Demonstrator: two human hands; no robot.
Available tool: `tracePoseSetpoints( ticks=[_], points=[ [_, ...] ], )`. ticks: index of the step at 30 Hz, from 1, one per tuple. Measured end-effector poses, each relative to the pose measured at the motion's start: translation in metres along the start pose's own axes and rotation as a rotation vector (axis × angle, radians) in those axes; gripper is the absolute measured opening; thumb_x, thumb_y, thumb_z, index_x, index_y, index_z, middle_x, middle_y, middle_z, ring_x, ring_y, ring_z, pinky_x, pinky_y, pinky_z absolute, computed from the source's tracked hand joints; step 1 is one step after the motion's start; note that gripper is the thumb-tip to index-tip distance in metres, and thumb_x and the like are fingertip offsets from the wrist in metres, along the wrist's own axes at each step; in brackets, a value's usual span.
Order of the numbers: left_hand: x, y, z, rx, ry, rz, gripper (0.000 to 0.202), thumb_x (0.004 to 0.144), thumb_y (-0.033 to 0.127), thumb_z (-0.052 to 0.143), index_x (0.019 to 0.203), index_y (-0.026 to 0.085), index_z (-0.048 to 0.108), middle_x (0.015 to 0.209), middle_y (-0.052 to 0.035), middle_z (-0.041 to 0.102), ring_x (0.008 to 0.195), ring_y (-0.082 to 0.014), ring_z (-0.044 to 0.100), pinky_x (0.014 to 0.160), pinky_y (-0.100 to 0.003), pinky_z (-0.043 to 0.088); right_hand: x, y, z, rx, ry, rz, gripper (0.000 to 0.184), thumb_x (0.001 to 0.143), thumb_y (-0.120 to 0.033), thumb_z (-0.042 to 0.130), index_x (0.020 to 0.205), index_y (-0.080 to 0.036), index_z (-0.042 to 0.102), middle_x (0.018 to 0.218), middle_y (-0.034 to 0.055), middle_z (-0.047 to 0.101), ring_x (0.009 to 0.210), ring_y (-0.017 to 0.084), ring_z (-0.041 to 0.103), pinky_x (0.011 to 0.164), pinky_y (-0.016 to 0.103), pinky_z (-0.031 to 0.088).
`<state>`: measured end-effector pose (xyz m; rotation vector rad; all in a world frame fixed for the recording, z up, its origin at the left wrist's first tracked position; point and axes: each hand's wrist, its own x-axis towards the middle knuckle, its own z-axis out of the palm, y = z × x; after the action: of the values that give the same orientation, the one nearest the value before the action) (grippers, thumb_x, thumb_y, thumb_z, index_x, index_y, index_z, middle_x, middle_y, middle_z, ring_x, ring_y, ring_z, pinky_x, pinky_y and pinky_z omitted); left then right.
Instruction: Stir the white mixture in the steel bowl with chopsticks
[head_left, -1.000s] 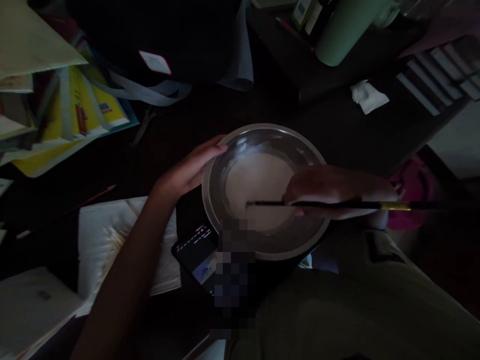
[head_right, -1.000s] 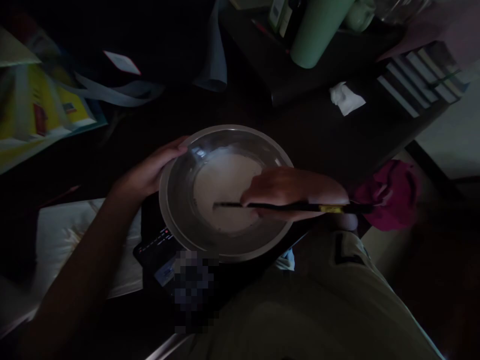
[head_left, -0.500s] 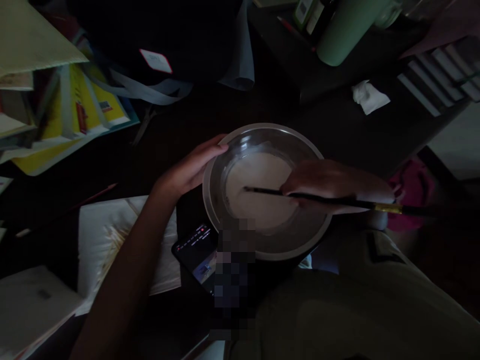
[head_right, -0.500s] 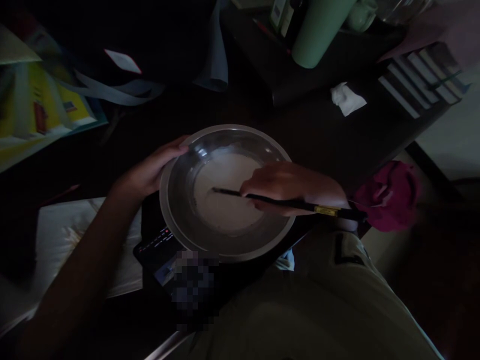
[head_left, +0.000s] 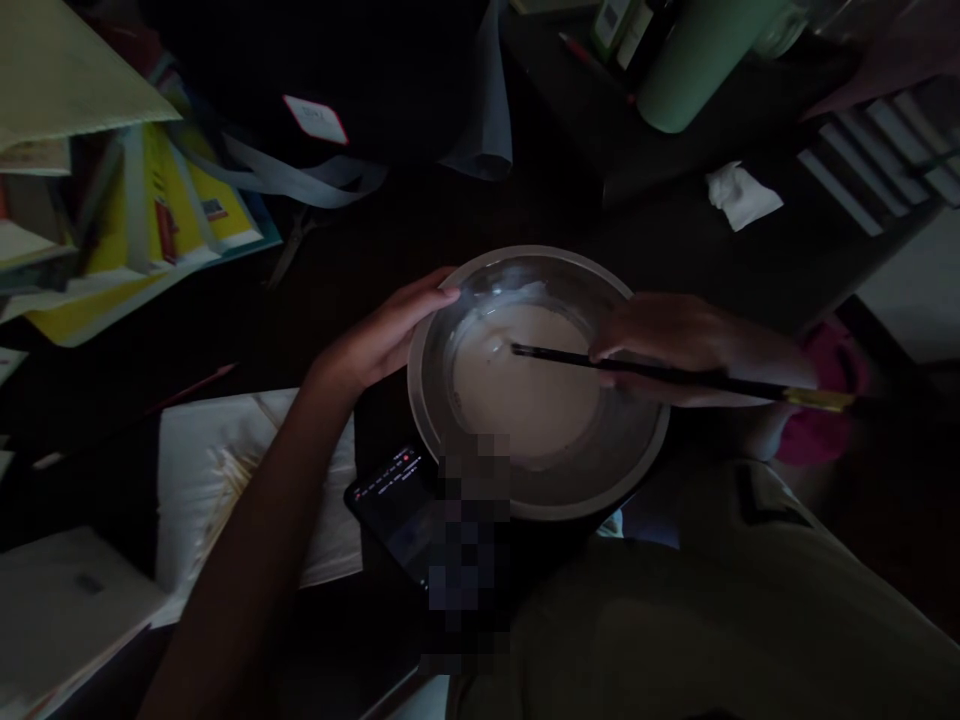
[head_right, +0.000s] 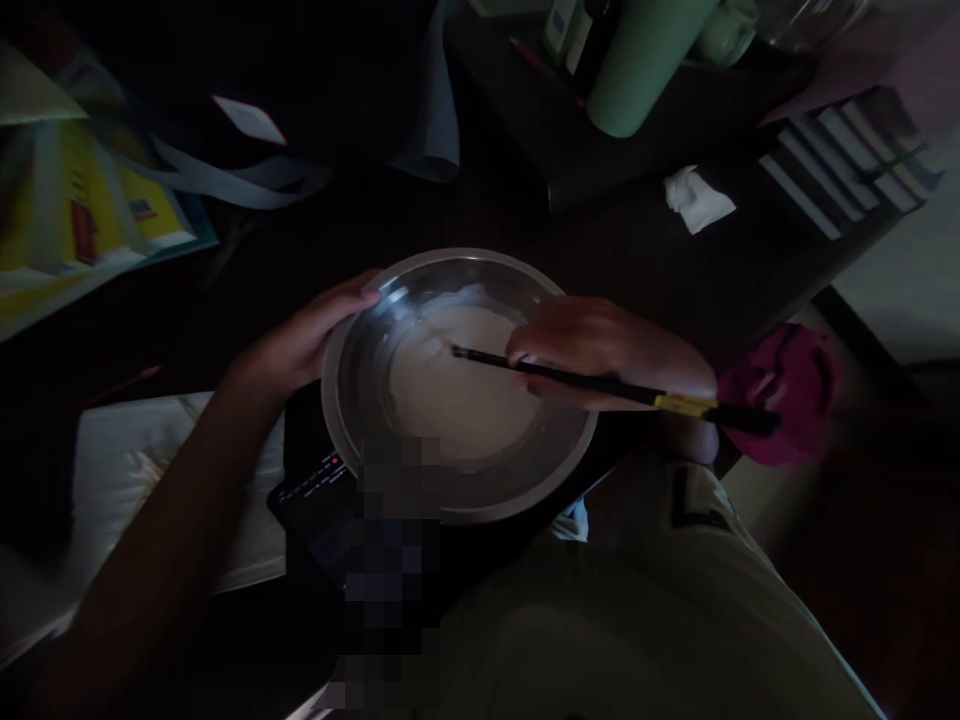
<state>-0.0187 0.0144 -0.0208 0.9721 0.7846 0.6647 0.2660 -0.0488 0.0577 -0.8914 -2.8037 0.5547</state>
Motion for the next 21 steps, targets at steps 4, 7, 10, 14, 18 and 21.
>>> tracePoseSetpoints(
  ticks=[4, 7, 10, 14, 18, 21],
  points=[
    [0.000, 0.001, 0.000, 0.013, 0.010, -0.018, 0.035, 0.084, 0.035, 0.065, 0.116, 0.022, 0.069, 0.108, -0.0038, 0.072, 0.103, -0.0206, 0.066, 0.084, -0.025, 0.053, -0.001, -0.001, -0.008, 0.190, -0.112, -0.161, 0.011, 0.092, -0.023, 0.056, 0.103, -0.026, 0.057, 0.087, 0.0024, 0.069, 0.082, 0.018, 0.064, 0.077, 0.036, 0.049],
    [0.000, 0.002, 0.000, 0.020, 0.008, -0.012, 0.036, 0.085, 0.034, 0.065, 0.118, 0.021, 0.069, 0.110, -0.0042, 0.071, 0.103, -0.0203, 0.066, 0.085, -0.025, 0.053, 0.003, -0.004, -0.008, 0.232, -0.160, -0.222, 0.010, 0.094, -0.021, 0.056, 0.104, -0.022, 0.058, 0.089, 0.0018, 0.069, 0.084, 0.016, 0.065, 0.076, 0.033, 0.050],
    [0.000, 0.001, 0.000, 0.006, 0.008, -0.005, 0.036, 0.085, 0.034, 0.065, 0.118, 0.021, 0.069, 0.108, -0.0043, 0.072, 0.101, -0.0198, 0.067, 0.085, -0.024, 0.053, 0.006, -0.002, -0.006, 0.171, -0.031, -0.035, 0.012, 0.094, -0.024, 0.059, 0.104, -0.017, 0.060, 0.092, 0.0031, 0.068, 0.085, 0.014, 0.064, 0.076, 0.030, 0.049],
    [0.000, 0.000, -0.001, 0.002, 0.002, -0.006, 0.036, 0.085, 0.034, 0.064, 0.119, 0.020, 0.068, 0.106, -0.0042, 0.072, 0.101, -0.0200, 0.067, 0.086, -0.026, 0.053, 0.006, 0.003, -0.004, 0.164, 0.009, 0.046, 0.017, 0.094, -0.028, 0.059, 0.106, -0.015, 0.061, 0.096, 0.0043, 0.066, 0.089, 0.013, 0.064, 0.076, 0.027, 0.049],
    [0.001, -0.001, -0.002, 0.009, -0.019, 0.014, 0.035, 0.086, 0.033, 0.063, 0.118, 0.021, 0.069, 0.108, -0.0038, 0.071, 0.103, -0.0201, 0.067, 0.085, -0.025, 0.053, 0.000, 0.007, -0.008, 0.225, -0.100, -0.181, 0.015, 0.093, -0.024, 0.061, 0.106, -0.016, 0.060, 0.091, 0.0025, 0.067, 0.084, 0.012, 0.062, 0.074, 0.027, 0.049],
    [0.001, -0.001, -0.002, -0.006, -0.031, 0.012, 0.033, 0.087, 0.033, 0.063, 0.117, 0.022, 0.069, 0.107, -0.0036, 0.072, 0.104, -0.0205, 0.067, 0.086, -0.025, 0.053, -0.004, 0.009, -0.013, 0.180, -0.138, -0.129, 0.014, 0.094, -0.024, 0.059, 0.106, -0.017, 0.060, 0.091, 0.0035, 0.067, 0.083, 0.013, 0.063, 0.073, 0.028, 0.049]
  ],
)
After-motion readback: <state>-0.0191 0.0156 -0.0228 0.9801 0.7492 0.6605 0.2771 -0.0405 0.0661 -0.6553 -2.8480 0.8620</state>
